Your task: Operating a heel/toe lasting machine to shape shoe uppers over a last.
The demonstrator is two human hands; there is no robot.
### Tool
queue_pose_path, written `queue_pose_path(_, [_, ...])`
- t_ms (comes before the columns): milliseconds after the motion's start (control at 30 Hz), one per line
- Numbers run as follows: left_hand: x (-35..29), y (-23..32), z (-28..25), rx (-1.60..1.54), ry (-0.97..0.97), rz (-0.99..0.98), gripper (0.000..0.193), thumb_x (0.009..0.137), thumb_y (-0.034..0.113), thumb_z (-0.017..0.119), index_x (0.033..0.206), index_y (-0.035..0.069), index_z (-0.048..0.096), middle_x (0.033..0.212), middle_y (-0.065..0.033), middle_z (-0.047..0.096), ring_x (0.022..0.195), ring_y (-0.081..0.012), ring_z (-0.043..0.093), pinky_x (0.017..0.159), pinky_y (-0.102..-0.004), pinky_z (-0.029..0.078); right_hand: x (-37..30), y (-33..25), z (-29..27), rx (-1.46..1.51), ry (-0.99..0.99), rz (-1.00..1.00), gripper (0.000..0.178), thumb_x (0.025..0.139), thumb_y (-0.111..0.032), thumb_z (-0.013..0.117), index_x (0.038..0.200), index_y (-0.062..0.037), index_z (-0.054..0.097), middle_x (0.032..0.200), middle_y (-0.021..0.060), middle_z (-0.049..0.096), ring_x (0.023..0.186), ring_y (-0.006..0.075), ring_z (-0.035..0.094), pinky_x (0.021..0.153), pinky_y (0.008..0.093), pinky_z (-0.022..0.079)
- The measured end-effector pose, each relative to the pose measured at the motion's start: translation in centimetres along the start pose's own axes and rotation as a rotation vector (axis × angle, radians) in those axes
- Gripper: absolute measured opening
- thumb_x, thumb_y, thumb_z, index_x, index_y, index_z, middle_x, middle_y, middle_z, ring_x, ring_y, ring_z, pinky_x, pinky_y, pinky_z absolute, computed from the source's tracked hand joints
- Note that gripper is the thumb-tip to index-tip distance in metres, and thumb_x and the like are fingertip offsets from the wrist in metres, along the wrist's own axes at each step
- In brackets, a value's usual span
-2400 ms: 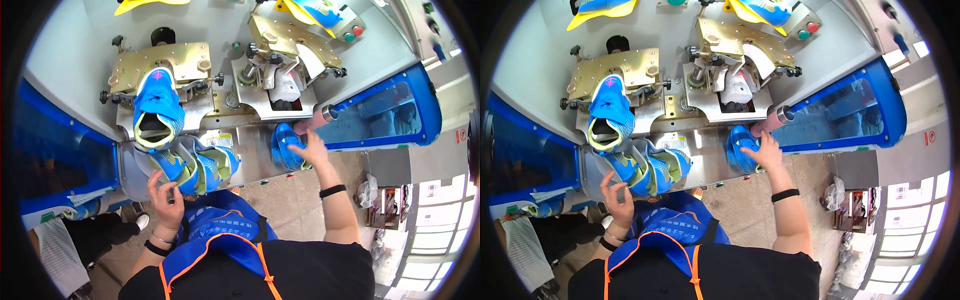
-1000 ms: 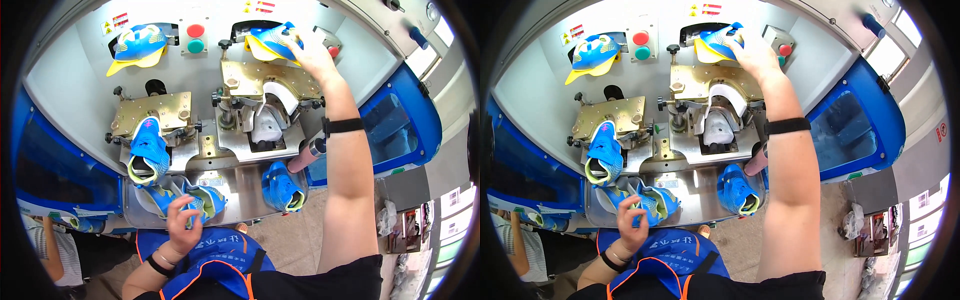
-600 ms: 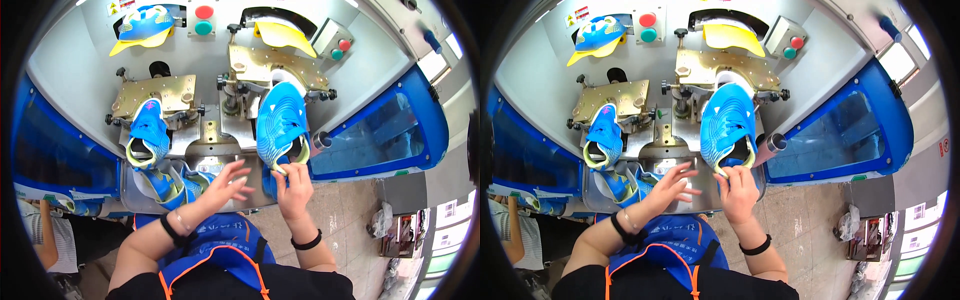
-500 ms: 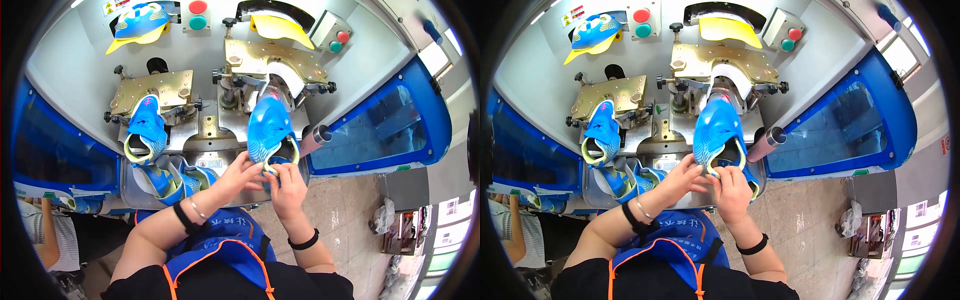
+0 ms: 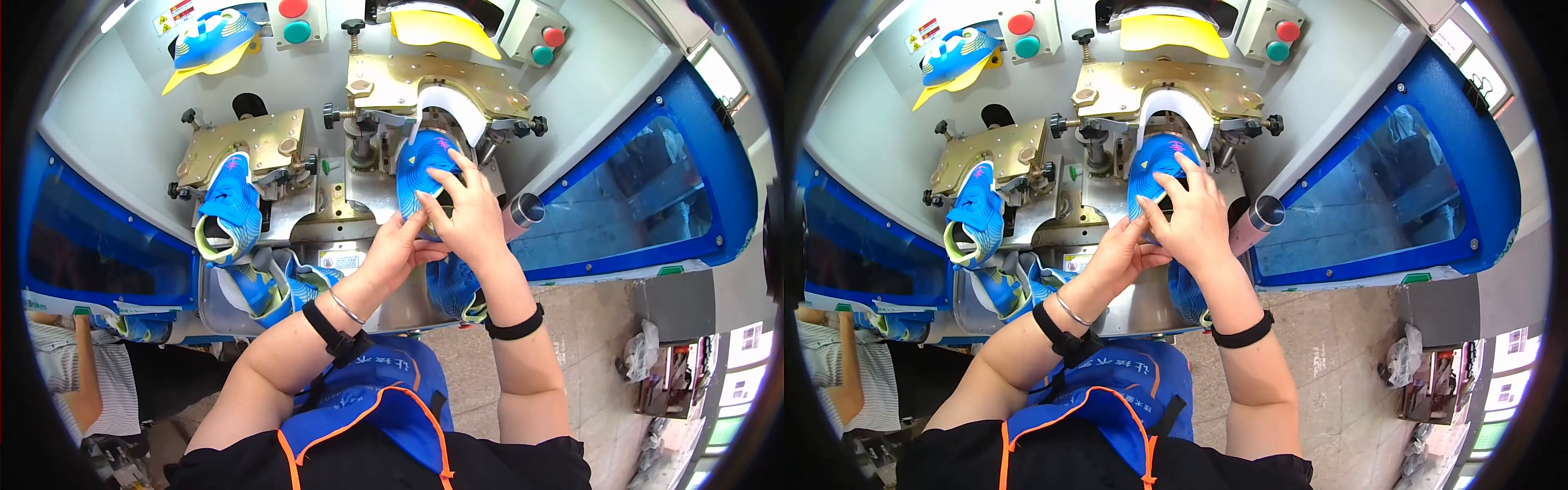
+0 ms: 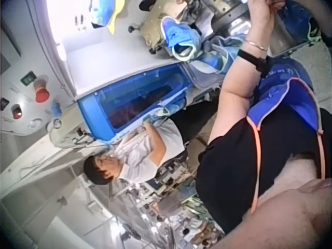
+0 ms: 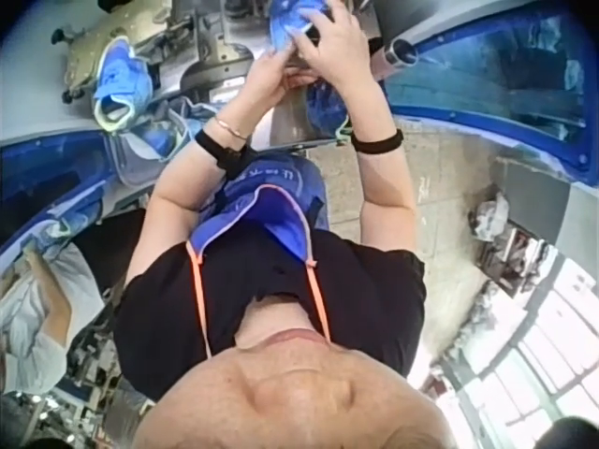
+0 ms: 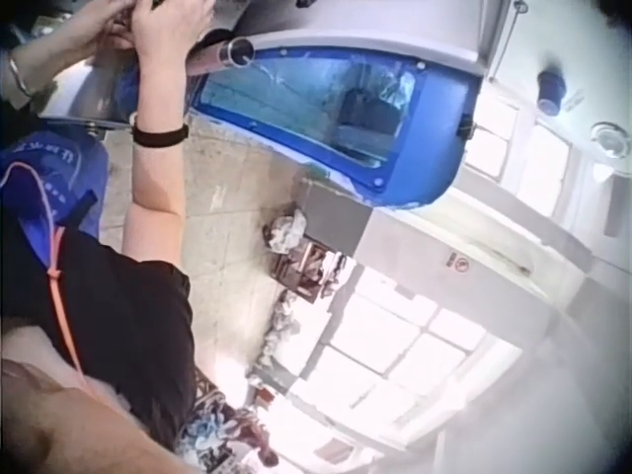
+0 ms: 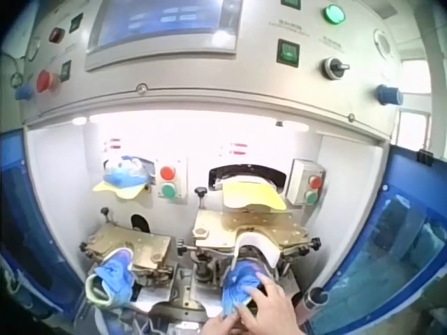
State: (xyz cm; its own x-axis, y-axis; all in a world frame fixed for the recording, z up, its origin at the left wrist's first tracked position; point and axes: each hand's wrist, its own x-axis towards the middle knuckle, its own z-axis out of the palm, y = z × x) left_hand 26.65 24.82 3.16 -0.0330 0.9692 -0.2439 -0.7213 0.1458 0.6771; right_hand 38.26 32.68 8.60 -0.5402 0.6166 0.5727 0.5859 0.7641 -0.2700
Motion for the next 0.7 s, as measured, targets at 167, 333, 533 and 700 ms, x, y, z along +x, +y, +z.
queue_pose_path(167, [0.1,-0.45,-0.53,0.007,0.01,0.007,0.037,0.099,0.034,0.052,0.123,0.007,0.044,0.099,-0.0099,0.062,0.08,-0.0226,0.07,0.068,-0.0319,0.061,0.0,0.02,0.5,0.124,-0.065,0.065,0.04,0.081,-0.038,0.069,0.107,-0.0081,0.068,0.132,0.0165,0.051,0.113,0.038,0.054,0.092,0.0474,0.047])
queue_pose_path(333, [0.18,-0.59,-0.77,0.019,0.017,0.004,0.038,0.1,0.034,0.051,0.124,0.006,0.043,0.1,-0.0107,0.062,0.081,-0.0223,0.07,0.068,-0.0314,0.061,-0.23,-0.04,0.49,0.103,-0.09,0.066,0.036,0.082,-0.032,0.069,0.109,-0.009,0.066,0.134,0.0144,0.049,0.114,0.0362,0.054,0.094,0.0427,0.047])
queue_pose_path(533, [0.14,-0.64,-0.92,0.025,-0.001,-0.005,0.039,0.099,0.034,0.052,0.123,0.005,0.043,0.102,-0.011,0.063,0.081,-0.0225,0.07,0.069,-0.0312,0.061,-0.25,-0.1,0.3,0.096,-0.098,0.085,0.034,0.082,-0.032,0.069,0.107,-0.0101,0.066,0.133,0.0141,0.05,0.113,0.0362,0.054,0.092,0.043,0.048])
queue_pose_path(700, [0.09,-0.65,-0.78,0.026,0.013,-0.015,0.041,0.098,0.035,0.054,0.122,0.003,0.044,0.1,-0.0123,0.064,0.081,-0.0235,0.071,0.07,-0.031,0.061,-0.34,0.33,0.71,0.104,-0.093,0.084,0.037,0.081,-0.036,0.069,0.106,-0.0094,0.068,0.132,0.0147,0.05,0.114,0.0357,0.053,0.088,0.046,0.05])
